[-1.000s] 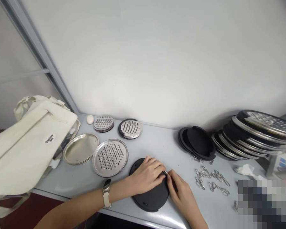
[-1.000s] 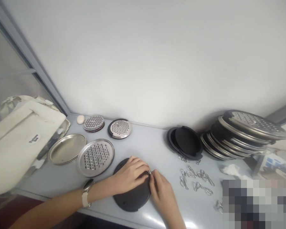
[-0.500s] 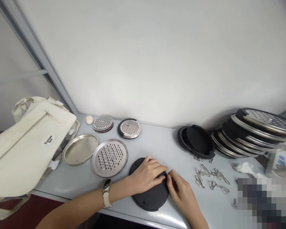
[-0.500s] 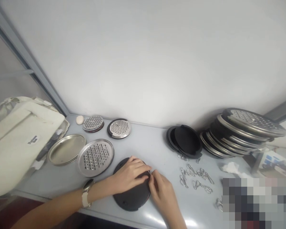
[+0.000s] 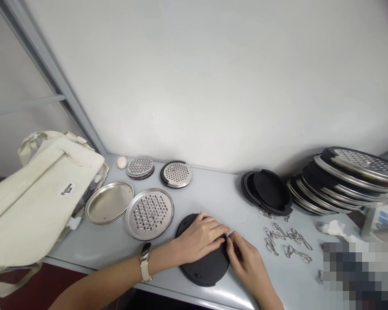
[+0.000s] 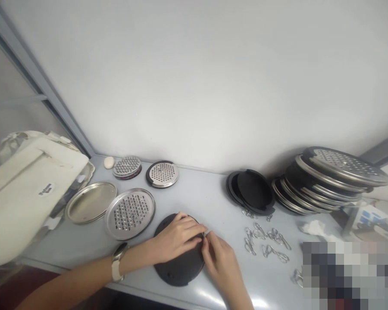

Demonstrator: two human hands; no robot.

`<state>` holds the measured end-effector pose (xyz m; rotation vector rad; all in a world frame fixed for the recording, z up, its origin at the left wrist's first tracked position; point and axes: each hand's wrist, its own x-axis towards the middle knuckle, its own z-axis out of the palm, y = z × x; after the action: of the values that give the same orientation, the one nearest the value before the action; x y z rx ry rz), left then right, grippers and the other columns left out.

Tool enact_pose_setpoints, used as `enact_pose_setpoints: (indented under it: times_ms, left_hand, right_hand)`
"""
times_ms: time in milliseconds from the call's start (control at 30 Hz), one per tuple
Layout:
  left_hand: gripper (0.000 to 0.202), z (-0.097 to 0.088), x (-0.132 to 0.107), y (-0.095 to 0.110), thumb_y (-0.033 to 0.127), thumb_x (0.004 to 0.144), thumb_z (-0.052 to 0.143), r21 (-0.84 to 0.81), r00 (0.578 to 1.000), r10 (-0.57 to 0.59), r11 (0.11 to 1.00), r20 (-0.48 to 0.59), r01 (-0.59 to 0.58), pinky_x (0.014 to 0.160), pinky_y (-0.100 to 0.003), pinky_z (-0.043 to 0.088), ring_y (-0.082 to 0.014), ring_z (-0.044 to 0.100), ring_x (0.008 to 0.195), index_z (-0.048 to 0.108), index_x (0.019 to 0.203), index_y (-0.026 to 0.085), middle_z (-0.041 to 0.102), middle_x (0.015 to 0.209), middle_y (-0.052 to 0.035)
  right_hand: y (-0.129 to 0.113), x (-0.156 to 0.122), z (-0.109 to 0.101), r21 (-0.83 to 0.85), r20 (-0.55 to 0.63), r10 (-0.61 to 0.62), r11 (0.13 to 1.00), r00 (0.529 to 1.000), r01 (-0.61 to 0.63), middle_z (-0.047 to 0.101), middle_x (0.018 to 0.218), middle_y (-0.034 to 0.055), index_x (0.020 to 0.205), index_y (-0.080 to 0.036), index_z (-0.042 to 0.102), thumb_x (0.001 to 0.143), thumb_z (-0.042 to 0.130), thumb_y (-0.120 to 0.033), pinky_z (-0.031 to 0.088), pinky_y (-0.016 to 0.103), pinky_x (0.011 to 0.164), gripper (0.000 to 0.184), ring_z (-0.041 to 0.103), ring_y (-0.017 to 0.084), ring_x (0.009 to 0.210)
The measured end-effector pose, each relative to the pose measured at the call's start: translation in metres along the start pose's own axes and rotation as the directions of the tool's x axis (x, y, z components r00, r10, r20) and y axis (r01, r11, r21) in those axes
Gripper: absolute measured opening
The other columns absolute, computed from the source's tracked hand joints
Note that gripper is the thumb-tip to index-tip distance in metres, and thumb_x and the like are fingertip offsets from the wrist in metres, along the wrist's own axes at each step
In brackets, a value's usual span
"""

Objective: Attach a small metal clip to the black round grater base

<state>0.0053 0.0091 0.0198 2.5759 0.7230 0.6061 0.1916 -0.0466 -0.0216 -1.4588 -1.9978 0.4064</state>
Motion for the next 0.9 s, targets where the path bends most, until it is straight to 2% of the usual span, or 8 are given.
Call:
enact_pose_setpoints:
  times_ms: [533,900]
  left_hand:
    - [0.023,-0.0011,0.0014,0.0018,0.021,0.099,0.041,0.005,1.0,0.012,1.0,0.003,-0.012,0.09,-0.032,0.034,-0.0177,0.057,0.098,0.05,0.119,0.018,0.064,0.105,-0.0052]
    - [0.022,-0.0019,0.0018,0.0023,0.019,0.097,0.045,-0.008,1.0,-0.003,1.0,0.006,0.003,0.091,-0.031,0.033,-0.0164,0.057,0.098,0.051,0.118,0.018,0.064,0.104,-0.0039]
  right_hand:
    - [-0.0006,-0.0001,-0.0008,0.041,0.026,-0.009,0.999,1.0,0.008,0.055,0.064,-0.0011,0.082,-0.022,0.045,0.097,0.038,-0.027,0.04,0.024,0.053,0.017,0.053,0.015,0.054]
    - [-0.0053,0.0005,-0.0032,0.02,0.031,0.006,1.0,1.0,-0.007,0.054,0.063,-0.0016,0.079,-0.022,0.043,0.096,0.04,-0.028,0.041,0.024,0.052,0.018,0.053,0.015,0.054]
